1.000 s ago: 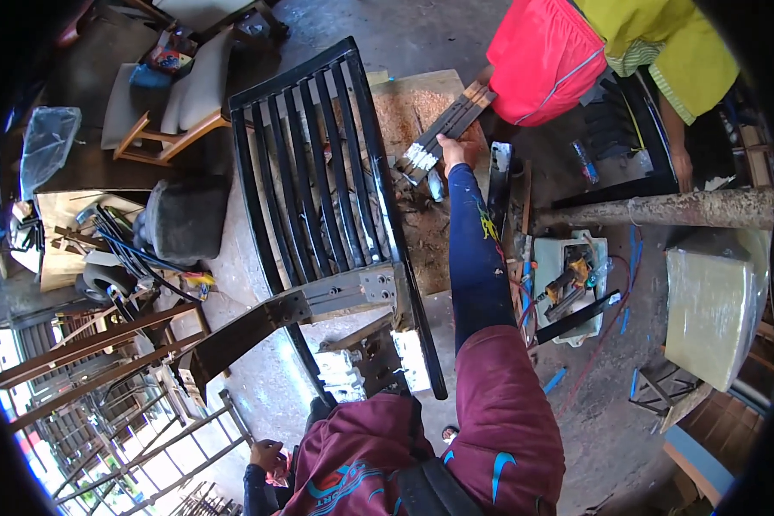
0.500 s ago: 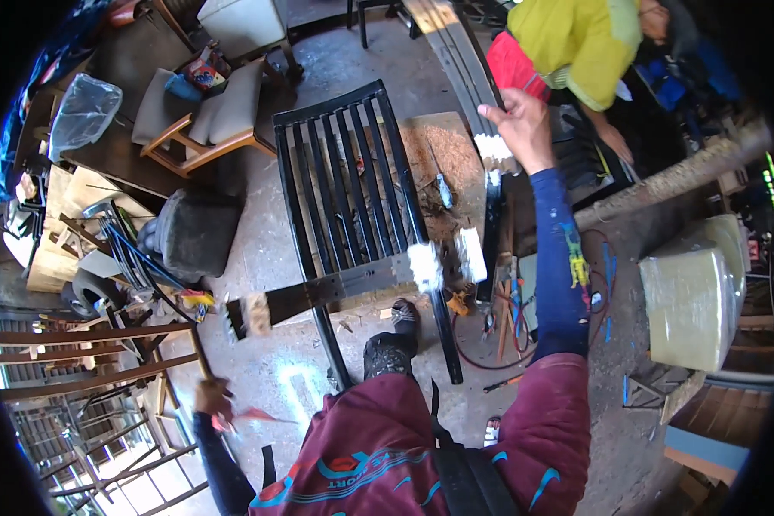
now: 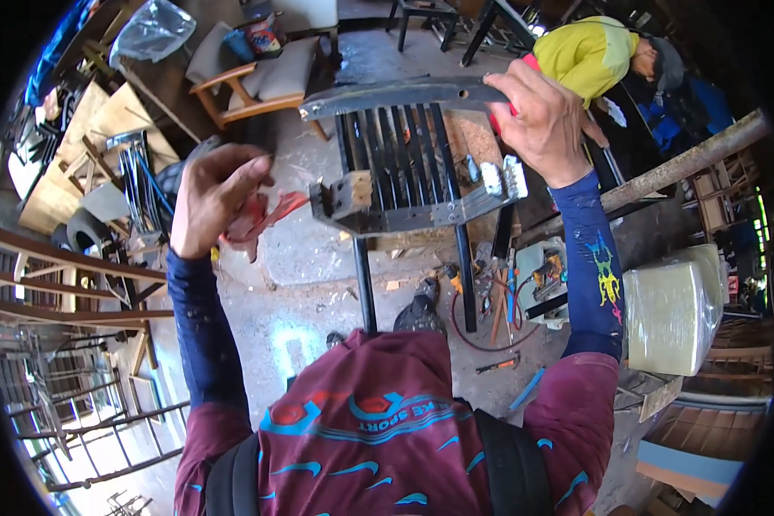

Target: Repairing a wooden chair frame using a drill, hammer, and brackets.

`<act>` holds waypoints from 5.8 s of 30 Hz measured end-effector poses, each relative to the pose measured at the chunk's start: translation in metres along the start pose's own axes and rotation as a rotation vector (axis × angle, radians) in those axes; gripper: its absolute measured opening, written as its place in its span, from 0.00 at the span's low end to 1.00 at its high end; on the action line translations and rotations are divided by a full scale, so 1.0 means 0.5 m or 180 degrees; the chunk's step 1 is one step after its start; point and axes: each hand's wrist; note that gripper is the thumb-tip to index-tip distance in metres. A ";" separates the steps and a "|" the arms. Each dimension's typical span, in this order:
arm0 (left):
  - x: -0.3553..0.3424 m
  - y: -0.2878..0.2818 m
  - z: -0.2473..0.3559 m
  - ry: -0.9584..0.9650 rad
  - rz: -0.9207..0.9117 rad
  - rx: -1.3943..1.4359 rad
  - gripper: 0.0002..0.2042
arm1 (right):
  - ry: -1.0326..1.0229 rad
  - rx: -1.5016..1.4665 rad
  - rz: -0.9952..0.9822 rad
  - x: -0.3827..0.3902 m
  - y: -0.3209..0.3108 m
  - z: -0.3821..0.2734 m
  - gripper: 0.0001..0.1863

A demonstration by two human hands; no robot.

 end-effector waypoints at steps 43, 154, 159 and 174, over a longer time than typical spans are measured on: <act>-0.332 0.394 0.046 -0.0317 -0.1743 -0.4120 0.38 | 0.1124 -0.1408 0.0919 0.525 0.294 -0.032 0.11; -0.352 0.556 0.091 0.1114 -0.1422 -0.4013 0.28 | 0.2701 -0.2519 -0.1390 0.601 0.015 -0.116 0.45; -0.367 0.579 0.105 0.0418 -0.1622 -0.4338 0.28 | 0.2733 -0.2504 -0.1237 0.612 0.014 -0.118 0.44; -0.368 0.588 0.070 0.1588 -0.0912 -0.3771 0.25 | 0.2746 -0.2708 -0.1374 0.611 0.006 -0.103 0.45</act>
Point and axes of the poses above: each hand's wrist, its own x-axis away from the middle knuckle, its own y-axis out of the palm, z = x × y, and after that the axes turned 12 degrees about -z, right-handed
